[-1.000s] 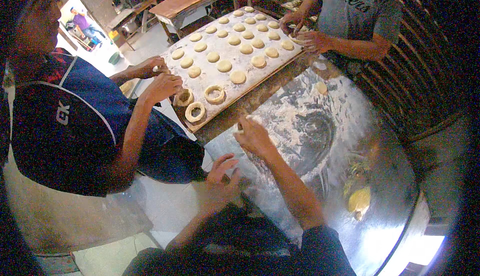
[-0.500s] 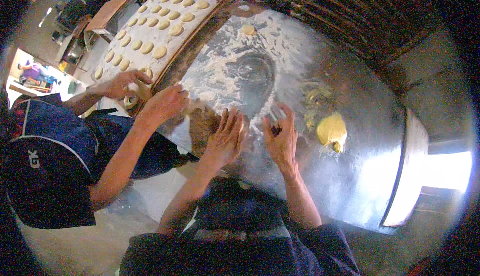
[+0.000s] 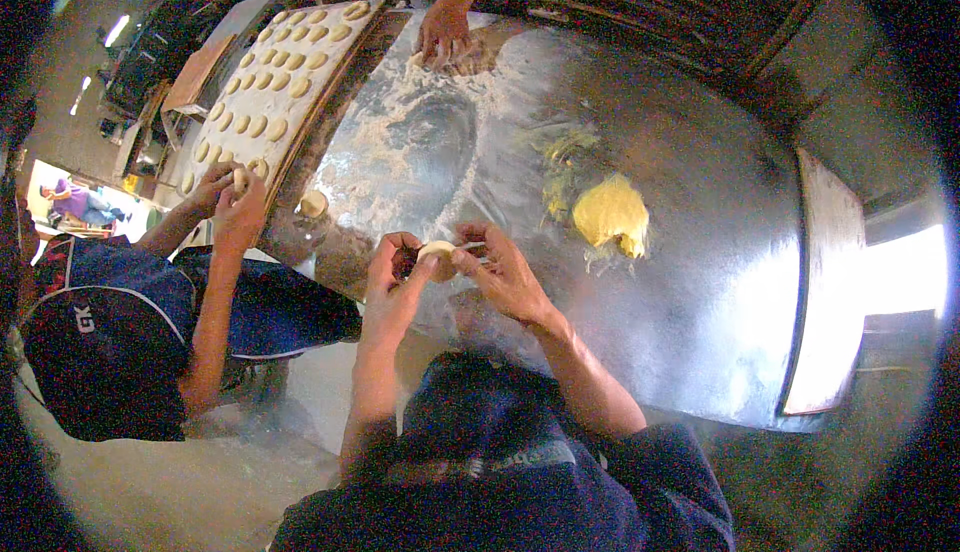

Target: The person pours water into a dough mixer, scrapes dough from the bowl, and then shapes small dough pieces into rings by hand on a floured table. The shaped dough rings are placed onto a wooden tray alongside other workers.

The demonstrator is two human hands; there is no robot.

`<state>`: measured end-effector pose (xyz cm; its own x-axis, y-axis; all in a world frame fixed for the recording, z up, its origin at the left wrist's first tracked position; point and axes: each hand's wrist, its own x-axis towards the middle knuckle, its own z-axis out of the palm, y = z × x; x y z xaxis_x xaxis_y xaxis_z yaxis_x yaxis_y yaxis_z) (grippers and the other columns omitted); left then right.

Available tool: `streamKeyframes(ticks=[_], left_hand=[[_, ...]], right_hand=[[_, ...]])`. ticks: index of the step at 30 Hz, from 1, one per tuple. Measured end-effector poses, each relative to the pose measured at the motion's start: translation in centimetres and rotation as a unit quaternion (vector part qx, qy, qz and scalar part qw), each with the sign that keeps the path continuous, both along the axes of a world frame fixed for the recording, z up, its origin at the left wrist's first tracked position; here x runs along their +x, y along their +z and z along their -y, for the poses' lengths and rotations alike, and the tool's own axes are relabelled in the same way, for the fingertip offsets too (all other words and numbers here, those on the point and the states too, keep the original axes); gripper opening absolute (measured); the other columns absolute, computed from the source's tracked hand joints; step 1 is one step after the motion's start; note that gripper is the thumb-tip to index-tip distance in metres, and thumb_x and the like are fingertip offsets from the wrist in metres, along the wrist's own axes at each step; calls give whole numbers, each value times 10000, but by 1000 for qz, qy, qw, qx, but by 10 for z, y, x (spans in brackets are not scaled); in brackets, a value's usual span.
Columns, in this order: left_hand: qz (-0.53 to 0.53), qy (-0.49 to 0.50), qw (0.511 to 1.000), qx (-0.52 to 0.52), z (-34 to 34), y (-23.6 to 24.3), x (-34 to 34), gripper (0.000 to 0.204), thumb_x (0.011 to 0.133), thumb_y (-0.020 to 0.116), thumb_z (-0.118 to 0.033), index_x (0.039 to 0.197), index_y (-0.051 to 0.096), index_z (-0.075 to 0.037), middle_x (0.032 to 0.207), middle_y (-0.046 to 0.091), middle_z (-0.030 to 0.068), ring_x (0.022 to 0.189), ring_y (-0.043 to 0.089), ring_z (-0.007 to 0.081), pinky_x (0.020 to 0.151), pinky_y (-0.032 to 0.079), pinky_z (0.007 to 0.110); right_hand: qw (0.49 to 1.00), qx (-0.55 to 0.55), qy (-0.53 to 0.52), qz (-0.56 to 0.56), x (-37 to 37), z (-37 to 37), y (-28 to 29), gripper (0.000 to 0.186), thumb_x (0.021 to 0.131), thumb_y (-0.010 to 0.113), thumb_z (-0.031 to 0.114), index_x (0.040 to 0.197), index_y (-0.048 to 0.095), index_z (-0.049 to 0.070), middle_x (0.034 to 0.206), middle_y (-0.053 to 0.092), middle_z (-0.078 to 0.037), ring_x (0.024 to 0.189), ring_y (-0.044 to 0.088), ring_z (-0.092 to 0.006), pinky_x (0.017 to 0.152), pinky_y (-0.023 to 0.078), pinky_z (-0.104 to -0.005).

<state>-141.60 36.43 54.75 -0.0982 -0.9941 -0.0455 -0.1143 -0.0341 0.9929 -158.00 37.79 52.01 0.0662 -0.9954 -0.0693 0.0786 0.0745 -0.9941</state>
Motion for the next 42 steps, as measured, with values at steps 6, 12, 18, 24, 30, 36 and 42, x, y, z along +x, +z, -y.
streamKeyframes(ticks=[6, 12, 18, 24, 30, 36, 42], left_hand=[[66, -44, 996, -32, -7, 8, 6, 315, 811, 665, -102, 1064, 483, -54, 885, 576, 21, 819, 545, 103, 712, 418, 257], [-7, -35, 999, -8, 6, 10, 1, 457, 758, 672, -9, 1144, 433, -62, 820, 576, 41, 716, 549, 126, 605, 426, 284], [112, -167, 979, -23, 32, 33, 41, 707, 689, 666, 49, 1295, 356, -142, 746, 505, 62, 683, 539, 165, 606, 442, 291], [179, -104, 957, -204, 75, 12, 36, 799, 736, 630, -25, 1423, 246, -161, 1006, 569, 197, 898, 588, 385, 826, 490, 401], [87, -262, 960, -55, 67, 6, 70, 728, 786, 610, -55, 1425, 282, -172, 1031, 612, 166, 895, 645, 308, 785, 510, 367], [-355, 103, 923, 106, 52, 5, 38, 550, 917, 497, -94, 1407, 284, -223, 779, 610, 27, 505, 398, 47, 472, 363, 193], [-94, 212, 923, -307, 25, -16, 5, 494, 971, 401, -175, 1426, 212, -193, 861, 616, 64, 561, 436, 74, 508, 375, 207]], right_hand=[[990, 22, 43, 130, 6, 1, -1, 269, 891, 611, 155, 1077, 543, -28, 972, 644, -112, 850, 624, -155, 759, 515, -281], [972, 65, 41, 220, 20, -1, 5, 256, 869, 644, 152, 1044, 511, 20, 914, 611, -60, 810, 584, -125, 724, 496, -270], [986, 6, 113, 119, 33, 24, 21, 299, 804, 680, 69, 944, 416, 82, 805, 499, -11, 724, 497, -123, 654, 441, -263], [936, -166, -84, -298, 54, 41, 23, 335, 709, 592, -81, 916, 373, 66, 796, 431, -81, 722, 444, -174, 626, 402, -320], [887, -99, 5, -450, 50, 57, 13, 421, 770, 681, 85, 1021, 344, 59, 933, 465, -136, 806, 533, -272, 717, 471, -355], [993, -16, 20, 114, 63, 34, 24, 483, 767, 654, 55, 1063, 281, 140, 895, 477, -54, 727, 537, -159, 615, 470, -281], [955, 99, 108, 256, 55, 9, 43, 497, 803, 632, 368, 1117, 296, 179, 823, 472, -40, 681, 517, -139, 563, 410, -226]])
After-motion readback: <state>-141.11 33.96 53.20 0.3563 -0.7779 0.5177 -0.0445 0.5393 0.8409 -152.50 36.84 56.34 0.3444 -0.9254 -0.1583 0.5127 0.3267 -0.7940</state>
